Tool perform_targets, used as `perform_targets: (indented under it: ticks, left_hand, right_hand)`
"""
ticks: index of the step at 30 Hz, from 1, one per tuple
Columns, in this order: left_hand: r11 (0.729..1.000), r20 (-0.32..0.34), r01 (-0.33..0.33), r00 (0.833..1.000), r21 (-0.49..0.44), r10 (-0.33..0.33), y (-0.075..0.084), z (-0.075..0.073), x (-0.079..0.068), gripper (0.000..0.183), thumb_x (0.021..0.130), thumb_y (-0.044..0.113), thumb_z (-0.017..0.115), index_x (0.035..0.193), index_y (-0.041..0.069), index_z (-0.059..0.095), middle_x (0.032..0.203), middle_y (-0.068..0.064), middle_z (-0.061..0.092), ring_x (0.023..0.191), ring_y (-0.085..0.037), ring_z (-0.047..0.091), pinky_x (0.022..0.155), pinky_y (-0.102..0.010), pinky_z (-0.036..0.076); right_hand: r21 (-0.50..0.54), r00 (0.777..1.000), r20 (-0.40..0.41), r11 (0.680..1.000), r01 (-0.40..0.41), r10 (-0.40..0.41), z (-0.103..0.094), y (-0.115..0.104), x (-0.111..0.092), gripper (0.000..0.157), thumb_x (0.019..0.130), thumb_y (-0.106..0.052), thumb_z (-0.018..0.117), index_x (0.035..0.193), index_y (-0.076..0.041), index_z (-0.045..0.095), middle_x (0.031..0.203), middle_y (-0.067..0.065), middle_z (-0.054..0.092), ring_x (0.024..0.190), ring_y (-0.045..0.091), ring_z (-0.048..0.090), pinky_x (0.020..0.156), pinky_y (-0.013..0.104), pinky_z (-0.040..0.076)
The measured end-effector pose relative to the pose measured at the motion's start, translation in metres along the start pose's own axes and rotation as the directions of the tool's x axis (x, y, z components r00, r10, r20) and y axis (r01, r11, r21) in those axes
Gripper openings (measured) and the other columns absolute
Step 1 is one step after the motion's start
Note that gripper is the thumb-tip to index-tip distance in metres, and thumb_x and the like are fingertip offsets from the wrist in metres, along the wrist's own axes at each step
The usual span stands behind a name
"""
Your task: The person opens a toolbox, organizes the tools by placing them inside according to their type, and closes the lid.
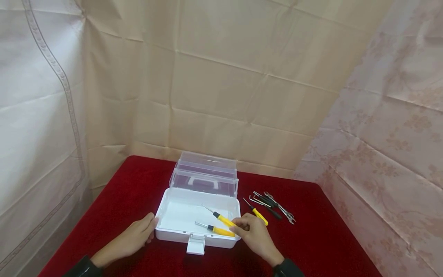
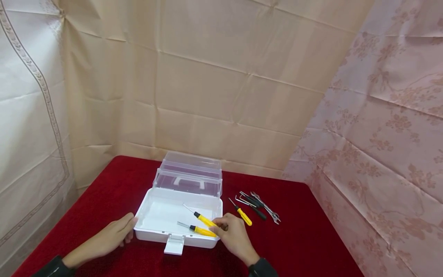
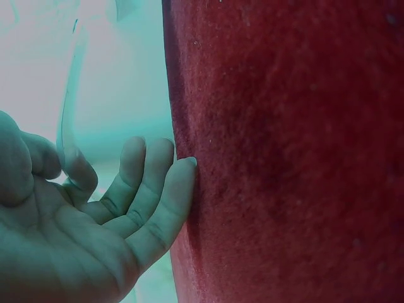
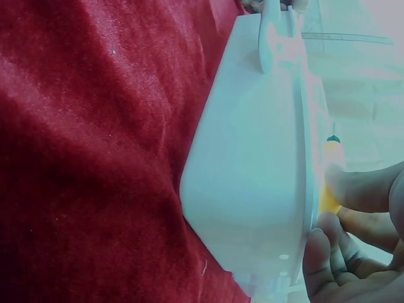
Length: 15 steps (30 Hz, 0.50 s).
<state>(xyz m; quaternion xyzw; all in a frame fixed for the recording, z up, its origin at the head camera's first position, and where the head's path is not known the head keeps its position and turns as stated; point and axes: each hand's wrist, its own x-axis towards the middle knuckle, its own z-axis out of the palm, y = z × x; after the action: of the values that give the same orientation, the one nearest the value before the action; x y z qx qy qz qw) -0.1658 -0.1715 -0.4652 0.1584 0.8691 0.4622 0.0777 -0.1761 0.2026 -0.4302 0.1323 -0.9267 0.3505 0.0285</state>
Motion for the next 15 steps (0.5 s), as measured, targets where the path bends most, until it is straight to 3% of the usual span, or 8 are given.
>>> perform_targets:
  ticks: [15]
  left_hand:
    - [1.000, 0.002, 0.026, 1.000, 0.012, -0.026, -0.0019, 0.0001, 0.0019, 0.029, 0.107, 0.035, 0.038, 0.097, 0.008, 0.045, 0.076, -0.006, 0.054, 0.064, -0.021, 0.052, 0.054, -0.028, 0.046]
  right_hand:
    - [-0.077, 0.984, 0.139, 0.990, 0.121, -0.109, 0.0008, -0.0039, 0.0049, 0.018, 0.084, -0.024, 0.076, 0.100, -0.017, 0.078, 0.082, -0.013, 0.062, 0.063, 0.009, 0.045, 0.054, 0.021, 0.037]
